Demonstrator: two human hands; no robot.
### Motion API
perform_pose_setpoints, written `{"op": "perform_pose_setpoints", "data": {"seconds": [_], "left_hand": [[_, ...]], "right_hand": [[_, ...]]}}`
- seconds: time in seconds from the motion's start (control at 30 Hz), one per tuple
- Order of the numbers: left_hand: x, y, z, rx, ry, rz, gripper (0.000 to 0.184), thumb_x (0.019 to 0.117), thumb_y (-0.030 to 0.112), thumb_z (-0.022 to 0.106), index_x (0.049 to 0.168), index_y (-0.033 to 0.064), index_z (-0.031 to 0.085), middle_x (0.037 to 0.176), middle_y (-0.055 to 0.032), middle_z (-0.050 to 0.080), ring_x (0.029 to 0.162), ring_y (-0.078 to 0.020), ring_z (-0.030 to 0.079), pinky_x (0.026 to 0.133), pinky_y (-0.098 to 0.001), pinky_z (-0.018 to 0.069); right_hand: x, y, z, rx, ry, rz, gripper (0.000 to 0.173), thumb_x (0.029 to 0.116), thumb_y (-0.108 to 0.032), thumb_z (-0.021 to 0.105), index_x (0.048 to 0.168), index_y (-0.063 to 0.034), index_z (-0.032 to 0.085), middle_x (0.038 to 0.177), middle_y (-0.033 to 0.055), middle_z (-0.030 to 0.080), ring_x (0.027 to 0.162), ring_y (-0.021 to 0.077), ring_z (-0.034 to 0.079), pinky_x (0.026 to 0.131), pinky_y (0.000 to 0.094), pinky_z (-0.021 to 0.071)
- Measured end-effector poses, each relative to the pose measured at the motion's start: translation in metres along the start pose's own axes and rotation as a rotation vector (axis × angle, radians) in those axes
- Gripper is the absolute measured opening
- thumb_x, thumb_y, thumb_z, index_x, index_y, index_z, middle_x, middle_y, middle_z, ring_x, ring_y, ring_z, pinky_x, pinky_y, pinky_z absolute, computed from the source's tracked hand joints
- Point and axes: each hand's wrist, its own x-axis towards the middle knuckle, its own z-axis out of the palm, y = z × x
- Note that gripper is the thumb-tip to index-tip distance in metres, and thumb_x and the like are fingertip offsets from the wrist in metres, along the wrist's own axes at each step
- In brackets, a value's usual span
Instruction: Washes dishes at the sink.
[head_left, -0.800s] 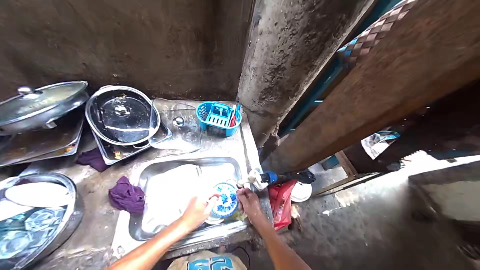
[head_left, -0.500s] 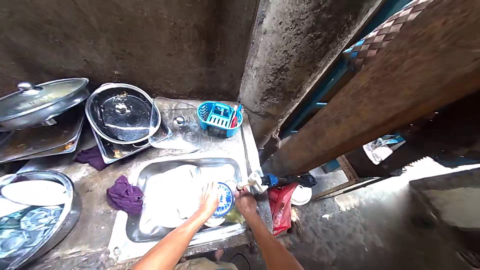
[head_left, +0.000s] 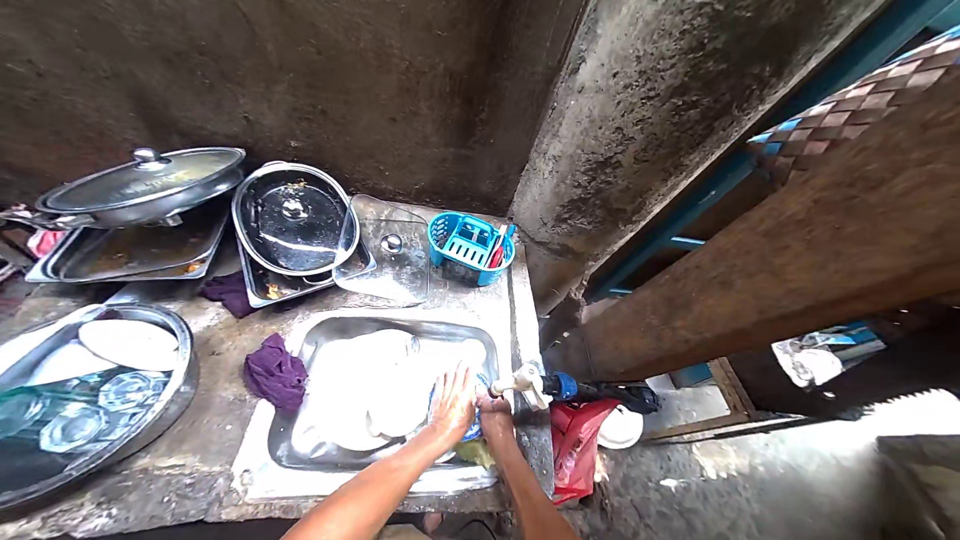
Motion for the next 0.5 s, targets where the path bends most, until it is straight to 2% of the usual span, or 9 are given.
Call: {"op": "perform_pose_setpoints", "data": {"seconds": [0.07,0.13,0.2,0.27,0.33,0.37,0.43,0.47,0.5], "left_hand": [[0.0,0.007,0.004,-0.062,0.017,0.13,0.041,0.1019,0.013,0.05,0.14,0.0026,0.061,0.152,-0.0166,0.053,0.146,-0.0372,0.043,0.12,-0.0583,0.0305],[-0.005,0.017,-0.009,-0.1,-0.193,0.13,0.045,0.105,0.01,0.041,0.148,0.002,0.052,0.162,-0.0136,0.041,0.153,-0.0302,0.032,0.125,-0.0466,0.0255],[-0.013,0.014,-0.014,-0.083,-0.252,0.186,0.044,0.1066,0.015,0.038,0.146,0.0042,0.054,0.162,-0.0122,0.041,0.151,-0.0266,0.036,0.124,-0.0432,0.03],[-0.019,-0.01,-0.008,-0.05,-0.135,0.344,0.047,0.1075,0.032,0.041,0.146,0.009,0.055,0.158,-0.0103,0.047,0.147,-0.0265,0.044,0.12,-0.0496,0.0358],[-0.022,-0.04,-0.006,0.001,-0.077,0.518,0.066,0.1036,0.054,0.046,0.152,0.0079,0.048,0.159,-0.0116,0.046,0.149,-0.0289,0.04,0.118,-0.0591,0.0327],[-0.024,-0.051,-0.006,0.046,0.009,0.635,0.068,0.1011,0.055,0.051,0.148,0.0062,0.052,0.154,-0.0135,0.051,0.145,-0.031,0.046,0.114,-0.0599,0.0391],[-0.024,-0.06,-0.013,0.059,0.075,0.754,0.055,0.0913,0.026,0.072,0.141,0.007,0.059,0.147,-0.0144,0.058,0.137,-0.0324,0.055,0.109,-0.0541,0.0475],[-0.021,-0.059,-0.015,0.057,0.155,0.767,0.048,0.0846,0.01,0.074,0.132,0.0093,0.066,0.139,-0.0117,0.065,0.13,-0.03,0.061,0.105,-0.0493,0.0526],[-0.019,-0.056,-0.017,0.05,0.242,0.766,0.041,0.0844,0.003,0.069,0.124,0.0117,0.071,0.131,-0.0079,0.07,0.123,-0.0258,0.066,0.1,-0.0438,0.0564]], "right_hand": [[-0.001,0.001,0.004,0.105,0.001,0.025,0.032,0.1024,-0.01,0.056,0.126,0.0099,0.062,0.12,0.0274,0.066,0.115,0.0321,0.063,0.104,0.0464,0.0482],[0.0,0.004,0.006,0.237,0.033,0.081,0.03,0.1011,-0.006,0.058,0.126,0.0096,0.062,0.122,0.026,0.066,0.116,0.0289,0.063,0.105,0.0432,0.0487],[0.006,0.012,0.008,0.342,0.085,0.058,0.025,0.1012,-0.005,0.056,0.121,0.0082,0.063,0.116,0.022,0.066,0.11,0.023,0.063,0.1,0.0382,0.0509],[0.006,0.007,0.002,0.261,0.105,0.041,0.026,0.1016,-0.006,0.055,0.121,0.0092,0.064,0.119,0.0247,0.067,0.114,0.0277,0.063,0.103,0.0426,0.0497],[0.004,-0.004,-0.008,0.129,0.08,0.055,0.028,0.1034,-0.007,0.055,0.123,0.0111,0.064,0.124,0.0281,0.065,0.12,0.0331,0.062,0.108,0.0463,0.0461],[0.004,-0.007,-0.011,0.11,0.062,0.07,0.029,0.104,-0.008,0.054,0.123,0.0112,0.064,0.124,0.0284,0.065,0.12,0.0339,0.062,0.108,0.0471,0.0456],[0.005,-0.007,-0.012,0.185,0.006,0.098,0.028,0.1038,-0.011,0.057,0.122,0.0088,0.064,0.119,0.0243,0.066,0.111,0.0281,0.064,0.098,0.0434,0.0513],[0.006,-0.008,-0.011,0.254,-0.022,0.119,0.025,0.1036,-0.012,0.058,0.119,0.0068,0.063,0.111,0.0209,0.066,0.099,0.0238,0.065,0.086,0.0404,0.0547],[0.007,-0.008,-0.01,0.36,-0.033,0.138,0.022,0.1036,-0.009,0.057,0.118,0.0063,0.061,0.104,0.0188,0.065,0.089,0.0212,0.064,0.076,0.0382,0.0556]]}}
